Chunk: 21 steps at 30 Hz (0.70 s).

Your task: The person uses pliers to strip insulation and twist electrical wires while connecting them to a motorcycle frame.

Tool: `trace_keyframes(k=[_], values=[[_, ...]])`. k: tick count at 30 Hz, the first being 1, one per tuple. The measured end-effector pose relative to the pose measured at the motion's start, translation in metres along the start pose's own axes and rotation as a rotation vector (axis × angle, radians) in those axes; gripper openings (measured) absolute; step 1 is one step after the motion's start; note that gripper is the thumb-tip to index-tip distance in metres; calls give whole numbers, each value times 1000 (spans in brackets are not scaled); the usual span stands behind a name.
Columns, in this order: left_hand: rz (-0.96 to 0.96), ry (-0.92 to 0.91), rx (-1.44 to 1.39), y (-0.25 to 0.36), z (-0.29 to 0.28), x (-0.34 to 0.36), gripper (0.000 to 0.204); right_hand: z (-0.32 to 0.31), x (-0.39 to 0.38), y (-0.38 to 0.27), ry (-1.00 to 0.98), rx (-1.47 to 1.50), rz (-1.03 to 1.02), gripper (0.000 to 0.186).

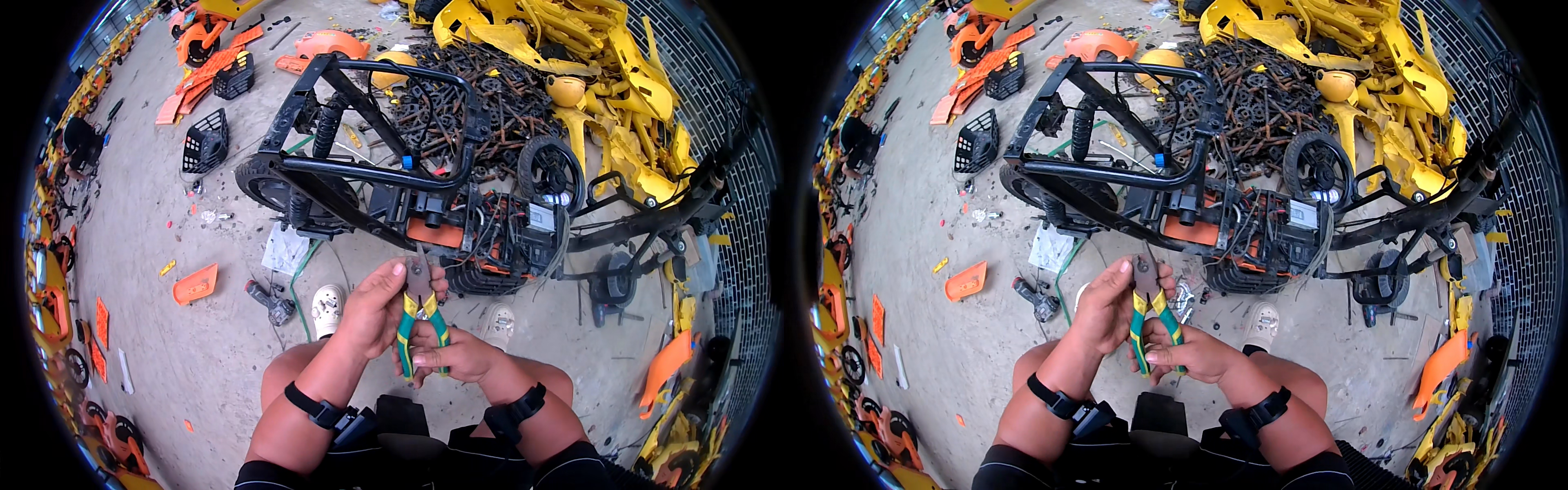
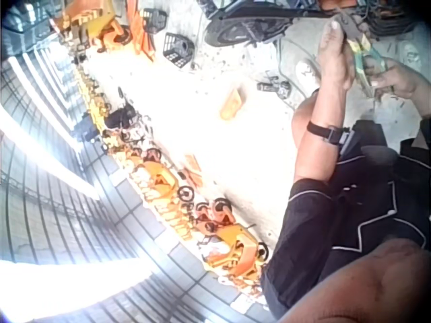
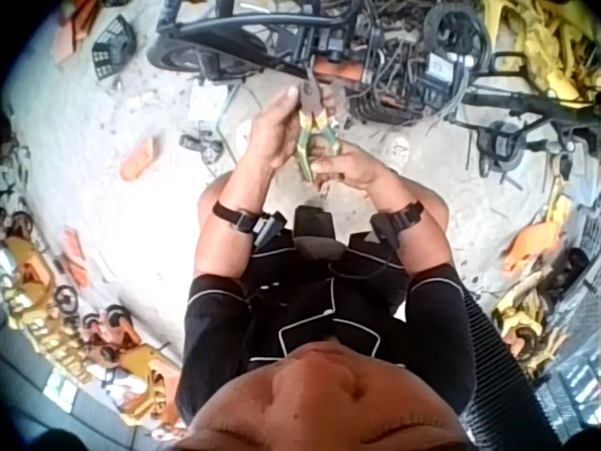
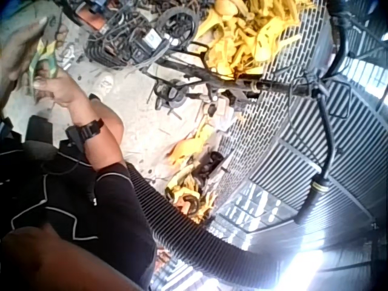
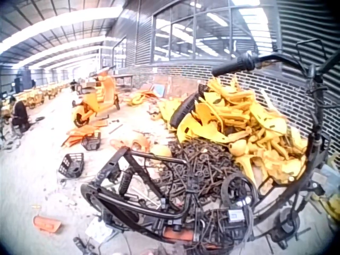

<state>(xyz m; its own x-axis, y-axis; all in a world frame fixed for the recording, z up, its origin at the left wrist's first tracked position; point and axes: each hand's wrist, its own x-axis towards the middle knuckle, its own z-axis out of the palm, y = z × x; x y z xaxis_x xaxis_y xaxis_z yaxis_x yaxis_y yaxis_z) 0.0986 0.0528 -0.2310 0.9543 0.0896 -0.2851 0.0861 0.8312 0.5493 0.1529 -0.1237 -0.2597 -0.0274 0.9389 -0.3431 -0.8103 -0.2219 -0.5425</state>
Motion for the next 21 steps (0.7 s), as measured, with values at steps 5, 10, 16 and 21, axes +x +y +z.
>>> trace_keyframes(k=[5,10,16,21], values=[[-14,-36,-74,2,1,-3,44,0,-6,-6,-54,8,13,43],[1,-100,-114,-3,-5,-4,39,5,-11,-12,-111,58,16,52],[0,-145,-104,-8,-9,-7,32,7,-17,-14,-166,90,51,58],[39,-245,-123,-11,-18,-7,23,9,-17,-11,-201,145,84,60]])
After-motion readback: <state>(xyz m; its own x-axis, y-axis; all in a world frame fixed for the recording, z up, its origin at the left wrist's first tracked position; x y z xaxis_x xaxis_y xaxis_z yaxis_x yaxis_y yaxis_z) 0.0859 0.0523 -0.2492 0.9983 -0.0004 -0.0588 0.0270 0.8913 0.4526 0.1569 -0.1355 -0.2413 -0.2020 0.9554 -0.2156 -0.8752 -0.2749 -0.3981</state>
